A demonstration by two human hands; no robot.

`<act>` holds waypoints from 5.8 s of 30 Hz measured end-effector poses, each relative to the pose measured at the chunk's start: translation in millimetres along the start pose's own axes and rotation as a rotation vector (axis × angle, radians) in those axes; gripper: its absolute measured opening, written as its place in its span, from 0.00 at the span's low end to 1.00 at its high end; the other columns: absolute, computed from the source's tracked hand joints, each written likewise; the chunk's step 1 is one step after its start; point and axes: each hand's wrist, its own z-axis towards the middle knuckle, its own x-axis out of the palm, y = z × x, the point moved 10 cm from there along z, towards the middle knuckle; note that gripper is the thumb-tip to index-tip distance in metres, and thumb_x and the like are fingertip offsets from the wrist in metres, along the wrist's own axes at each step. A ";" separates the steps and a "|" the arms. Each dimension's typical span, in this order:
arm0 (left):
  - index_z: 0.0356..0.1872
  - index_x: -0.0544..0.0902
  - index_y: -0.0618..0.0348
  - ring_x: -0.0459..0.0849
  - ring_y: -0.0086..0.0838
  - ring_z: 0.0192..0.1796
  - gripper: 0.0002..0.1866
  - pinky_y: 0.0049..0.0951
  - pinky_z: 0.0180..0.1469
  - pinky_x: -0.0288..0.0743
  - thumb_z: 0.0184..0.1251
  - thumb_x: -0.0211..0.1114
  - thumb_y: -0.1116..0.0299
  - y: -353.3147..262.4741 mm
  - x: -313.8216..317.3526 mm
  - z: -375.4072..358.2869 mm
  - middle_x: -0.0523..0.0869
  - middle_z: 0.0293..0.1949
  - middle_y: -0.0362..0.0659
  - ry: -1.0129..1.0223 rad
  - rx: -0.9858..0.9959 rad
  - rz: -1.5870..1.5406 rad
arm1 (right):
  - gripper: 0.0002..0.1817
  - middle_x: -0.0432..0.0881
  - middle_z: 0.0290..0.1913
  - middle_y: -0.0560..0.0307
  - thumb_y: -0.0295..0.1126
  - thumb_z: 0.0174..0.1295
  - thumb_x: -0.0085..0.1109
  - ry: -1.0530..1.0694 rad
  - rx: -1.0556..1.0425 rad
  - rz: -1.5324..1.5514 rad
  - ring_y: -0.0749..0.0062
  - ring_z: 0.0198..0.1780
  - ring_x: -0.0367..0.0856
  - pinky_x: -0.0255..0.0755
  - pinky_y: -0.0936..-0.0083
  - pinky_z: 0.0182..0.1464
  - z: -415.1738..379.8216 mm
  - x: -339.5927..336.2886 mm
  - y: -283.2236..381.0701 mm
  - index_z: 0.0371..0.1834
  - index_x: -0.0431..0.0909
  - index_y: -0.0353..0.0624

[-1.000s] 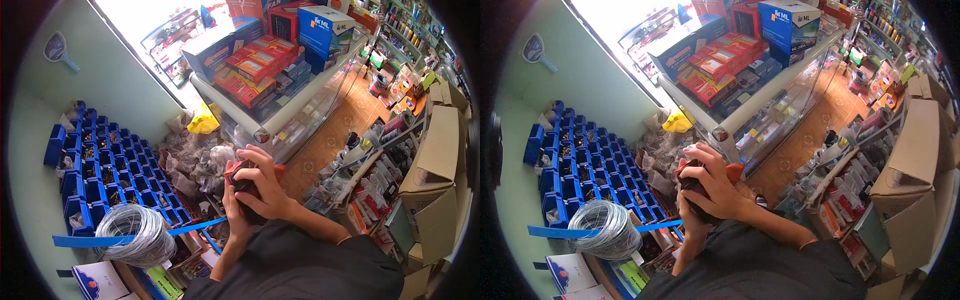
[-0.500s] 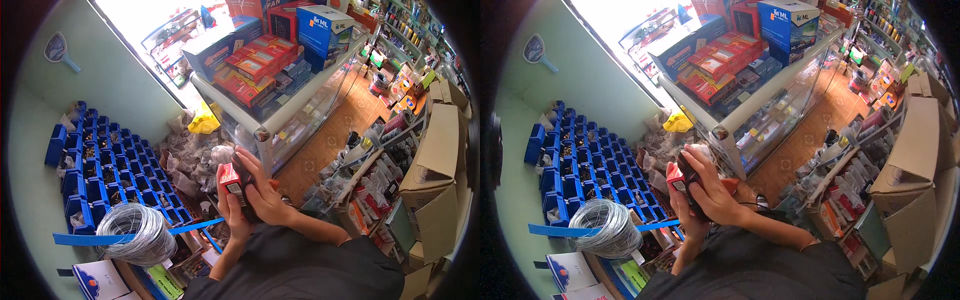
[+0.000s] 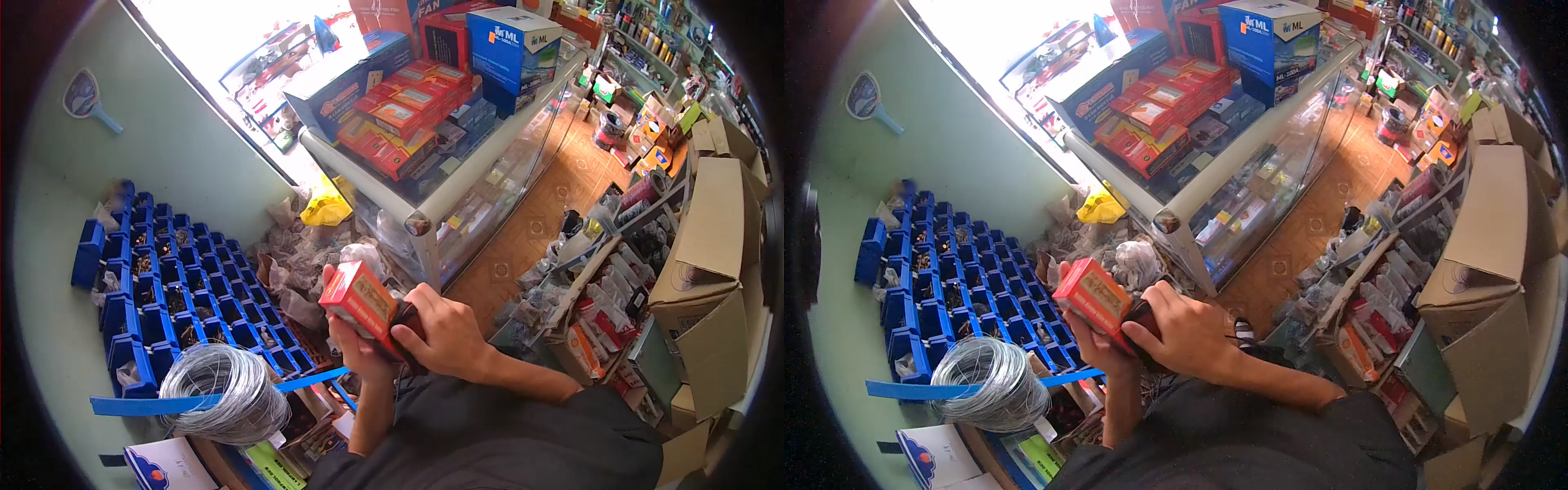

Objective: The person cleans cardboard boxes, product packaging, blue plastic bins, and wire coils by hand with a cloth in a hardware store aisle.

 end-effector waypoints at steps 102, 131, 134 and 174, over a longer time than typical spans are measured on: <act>0.73 0.66 0.63 0.73 0.34 0.69 0.35 0.35 0.71 0.66 0.80 0.45 0.42 56.3 -24.6 -36.6 0.74 0.68 0.49 0.010 -0.430 0.232 | 0.29 0.52 0.78 0.39 0.27 0.68 0.55 -0.131 -0.167 0.422 0.45 0.81 0.48 0.43 0.55 0.80 9.6 5.1 -7.6 0.74 0.63 0.43; 0.56 0.77 0.68 0.79 0.25 0.50 0.25 0.28 0.54 0.72 0.82 0.51 0.51 5.3 2.5 -22.4 0.82 0.47 0.44 0.022 0.294 0.513 | 0.24 0.80 0.51 0.34 0.37 0.71 0.57 -0.145 0.091 0.474 0.38 0.52 0.82 0.75 0.56 0.56 5.0 7.9 -27.8 0.66 0.66 0.37; 0.51 0.79 0.64 0.82 0.23 0.44 0.24 0.26 0.47 0.76 0.80 0.54 0.49 12.7 -4.1 -15.8 0.84 0.43 0.41 -0.066 0.138 0.542 | 0.25 0.82 0.47 0.33 0.40 0.71 0.59 -0.183 0.062 0.291 0.34 0.45 0.84 0.79 0.52 0.46 10.7 -3.7 -16.4 0.64 0.67 0.38; 0.60 0.77 0.69 0.81 0.24 0.57 0.18 0.29 0.62 0.75 0.76 0.60 0.68 -9.9 -116.9 -68.1 0.84 0.54 0.43 -0.417 -0.079 0.315 | 0.18 0.84 0.39 0.67 0.41 0.79 0.52 0.725 0.675 0.969 0.86 0.40 0.79 0.73 0.83 0.44 -23.1 143.9 -80.8 0.45 0.82 0.36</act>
